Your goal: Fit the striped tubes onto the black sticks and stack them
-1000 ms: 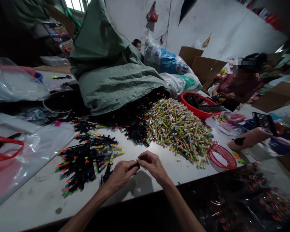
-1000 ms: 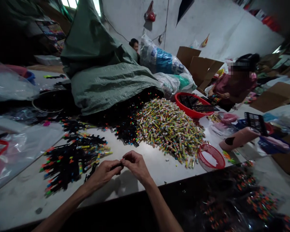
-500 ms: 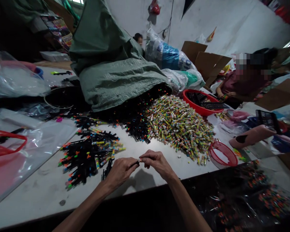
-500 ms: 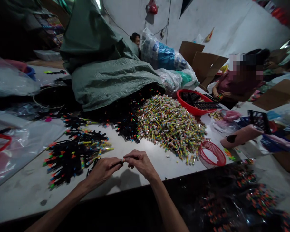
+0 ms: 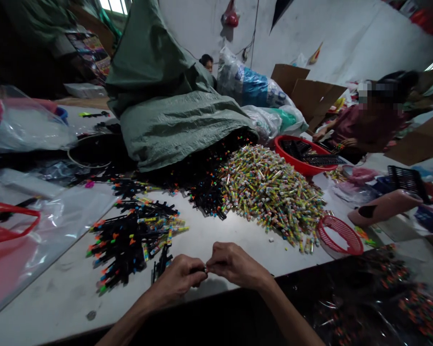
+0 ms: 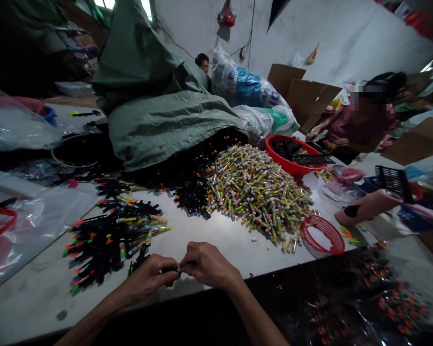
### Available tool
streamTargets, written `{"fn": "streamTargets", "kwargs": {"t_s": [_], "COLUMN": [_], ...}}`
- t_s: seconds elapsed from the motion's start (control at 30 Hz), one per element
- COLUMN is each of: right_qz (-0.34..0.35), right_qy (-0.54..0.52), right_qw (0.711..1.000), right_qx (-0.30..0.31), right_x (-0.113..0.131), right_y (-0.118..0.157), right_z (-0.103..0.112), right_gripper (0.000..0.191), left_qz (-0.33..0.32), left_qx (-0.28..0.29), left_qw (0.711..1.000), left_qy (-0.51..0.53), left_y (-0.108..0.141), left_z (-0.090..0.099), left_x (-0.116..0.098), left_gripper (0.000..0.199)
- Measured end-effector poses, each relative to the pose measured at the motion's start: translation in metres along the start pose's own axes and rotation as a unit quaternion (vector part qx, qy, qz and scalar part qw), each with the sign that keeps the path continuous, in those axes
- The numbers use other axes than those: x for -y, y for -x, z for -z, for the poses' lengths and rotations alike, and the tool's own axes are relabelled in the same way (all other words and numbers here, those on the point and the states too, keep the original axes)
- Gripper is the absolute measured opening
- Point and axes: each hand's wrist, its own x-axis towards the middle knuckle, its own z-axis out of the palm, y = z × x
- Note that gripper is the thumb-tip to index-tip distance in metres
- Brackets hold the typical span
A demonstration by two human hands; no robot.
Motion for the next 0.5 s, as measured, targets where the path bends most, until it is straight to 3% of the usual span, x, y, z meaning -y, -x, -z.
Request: {"fn": "streamTargets", "kwargs": {"t_s": [0.07,0.13,0.2,0.27,0.4,0.5], "right_qz": [0.001,0.008,0.022,0.031,0.021,-0.008], "right_qy": [0.044,-0.004,-0.099,-0.133,0.027,0.154], "right_qw": [0.999,0.999,0.992,0.988,0.999,0.986], "right_qx": [0.012,0.04,0.078,0.076,-0.016,-0.058], "right_x": [-0.002,-0.006,-0.011,-0.013,-0.004,0.001], "right_y": [-0.003,-0.007,-0.01,-0.013,-0.012,-0.007], "right_z": [0.001,0.002,0.003,0.002,-0.009,-0.026], "right_gripper": [0.015,0.013,0.013,0.015,0.017,0.018], "left_qz": [0.003,0.0,0.015,0.054,0.111,0.109], "left_qx": [-0.014,-0.022,-0.011,-0.003,-0.01,0.045], "left_qw": [0.999,0.998,1.0,0.996,0.981,0.973], "left_qy": [-0.049,-0.065,-0.012,0.07,0.158,0.197], "left_y": [0.003,0.006,0.01,0.01,0.002,-0.004], "left_z": [-0.002,-0.005,-0.007,-0.008,0.005,0.025], "left_x": [0.001,0.002,0.004,0.008,0.017,0.013], "left_gripper": [0.033,0.034,0.034,0.035,0.042,0.041]}}
